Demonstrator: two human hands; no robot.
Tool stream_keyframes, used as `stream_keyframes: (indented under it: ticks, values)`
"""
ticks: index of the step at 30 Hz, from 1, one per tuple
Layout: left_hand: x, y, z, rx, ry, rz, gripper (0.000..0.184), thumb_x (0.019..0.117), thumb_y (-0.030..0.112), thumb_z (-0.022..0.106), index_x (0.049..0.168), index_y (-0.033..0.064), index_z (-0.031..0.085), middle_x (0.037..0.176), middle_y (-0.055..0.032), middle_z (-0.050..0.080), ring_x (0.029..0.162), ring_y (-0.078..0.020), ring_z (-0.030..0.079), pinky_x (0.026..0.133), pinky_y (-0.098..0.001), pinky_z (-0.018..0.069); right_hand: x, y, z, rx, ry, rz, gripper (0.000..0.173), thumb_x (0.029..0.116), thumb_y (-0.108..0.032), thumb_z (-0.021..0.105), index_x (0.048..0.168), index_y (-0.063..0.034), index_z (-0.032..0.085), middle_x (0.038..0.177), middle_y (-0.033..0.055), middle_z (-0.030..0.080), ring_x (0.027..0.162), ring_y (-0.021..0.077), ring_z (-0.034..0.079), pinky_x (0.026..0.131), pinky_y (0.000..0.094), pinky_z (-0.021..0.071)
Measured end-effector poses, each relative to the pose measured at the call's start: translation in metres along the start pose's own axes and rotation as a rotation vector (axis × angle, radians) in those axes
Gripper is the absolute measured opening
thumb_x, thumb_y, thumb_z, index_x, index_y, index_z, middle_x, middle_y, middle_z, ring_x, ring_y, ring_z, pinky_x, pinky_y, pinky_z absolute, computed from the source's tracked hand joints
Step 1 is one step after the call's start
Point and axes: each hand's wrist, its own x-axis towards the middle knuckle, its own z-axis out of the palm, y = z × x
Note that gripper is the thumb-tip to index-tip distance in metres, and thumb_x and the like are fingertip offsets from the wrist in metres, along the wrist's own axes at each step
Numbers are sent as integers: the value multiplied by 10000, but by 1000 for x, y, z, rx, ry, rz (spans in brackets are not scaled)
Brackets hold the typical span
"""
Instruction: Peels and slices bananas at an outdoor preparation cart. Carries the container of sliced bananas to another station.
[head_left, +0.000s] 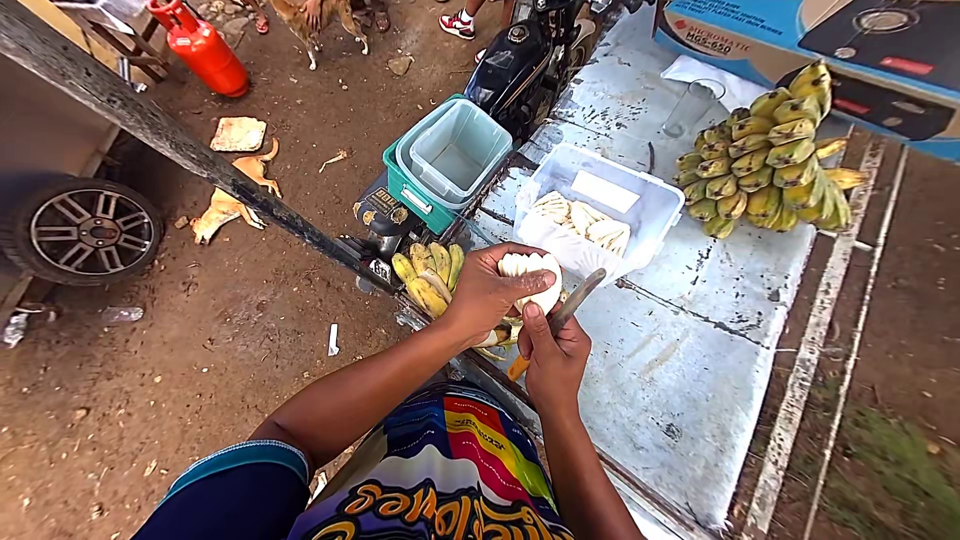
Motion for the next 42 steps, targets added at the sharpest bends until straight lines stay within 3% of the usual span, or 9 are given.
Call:
stream_keyframes:
  ticks: [3, 6, 10, 13, 17, 26, 30, 32, 42]
  values:
    - [0, 1, -8, -62, -103, -29, 242, 954, 31, 701, 1196, 29, 708, 974, -137, 724, 737, -139, 682, 618, -272, 586, 0, -2, 0, -1, 10, 0, 106, 1009, -39, 602, 967, 55, 630, 825, 126, 730, 482, 34, 521, 442, 169, 434]
    - [-1, 0, -17, -120, -198, -45, 282, 1015, 58, 612, 1291, 27, 661, 1109, -144, 704, 883, -161, 692, 763, -316, 607, 0, -2, -1, 5, 18, 14, 115, 1015, -38, 589, 960, 56, 628, 821, 135, 730, 473, 40, 517, 437, 171, 431]
    - [-1, -4, -13, -84, -57, -48, 212, 1001, 75, 650, 1198, 18, 707, 1019, -134, 722, 808, -147, 692, 670, -290, 594, 0, 2, 3, 6, 19, 23, 118, 1018, -32, 584, 974, 66, 634, 820, 142, 729, 470, 37, 506, 433, 168, 414]
    - [-1, -4, -15, -114, -22, -74, 183, 997, 85, 660, 1162, 28, 714, 1005, -111, 722, 835, -140, 692, 744, -307, 602, 0, 4, 4, 11, 24, 38, 137, 1027, -48, 578, 971, 63, 636, 804, 142, 726, 466, 41, 503, 436, 173, 410]
    - [-1, -8, -30, -291, -216, -119, 333, 1079, 134, 495, 1385, 80, 613, 1237, -122, 674, 979, -156, 692, 825, -316, 600, 3, 8, 3, 11, 35, 51, 162, 1034, -83, 587, 947, 41, 646, 802, 136, 724, 462, 42, 497, 434, 178, 413]
    - [2, -11, -27, -243, -3, -121, 251, 1056, 123, 560, 1270, 60, 675, 1107, -140, 713, 868, -175, 713, 735, -330, 620, 6, 12, 4, -12, 28, 106, 117, 997, -67, 647, 978, 48, 654, 828, 151, 733, 473, 57, 491, 432, 197, 390]
    - [4, -13, -38, -360, -157, -185, 337, 1114, 284, 423, 1315, 75, 593, 1166, -141, 690, 958, -199, 708, 836, -357, 604, 10, 9, 1, -12, 6, 107, 146, 967, -114, 702, 939, 24, 663, 743, 97, 692, 481, 47, 495, 448, 194, 418]
    - [3, -14, -40, -421, -178, -190, 278, 1107, 248, 433, 1248, 72, 596, 1153, -137, 695, 999, -210, 707, 897, -380, 590, 10, 5, 0, -9, -29, 113, 158, 996, -144, 668, 942, 4, 657, 702, 63, 658, 486, 36, 496, 466, 185, 432]
    - [3, -11, -47, -368, -159, -105, 177, 1059, 140, 534, 1162, 58, 652, 1086, -128, 724, 948, -199, 725, 879, -386, 608, 10, 6, 16, -49, -2, 107, 105, 1011, -72, 622, 964, 18, 651, 684, 53, 633, 475, 46, 467, 455, 194, 409]
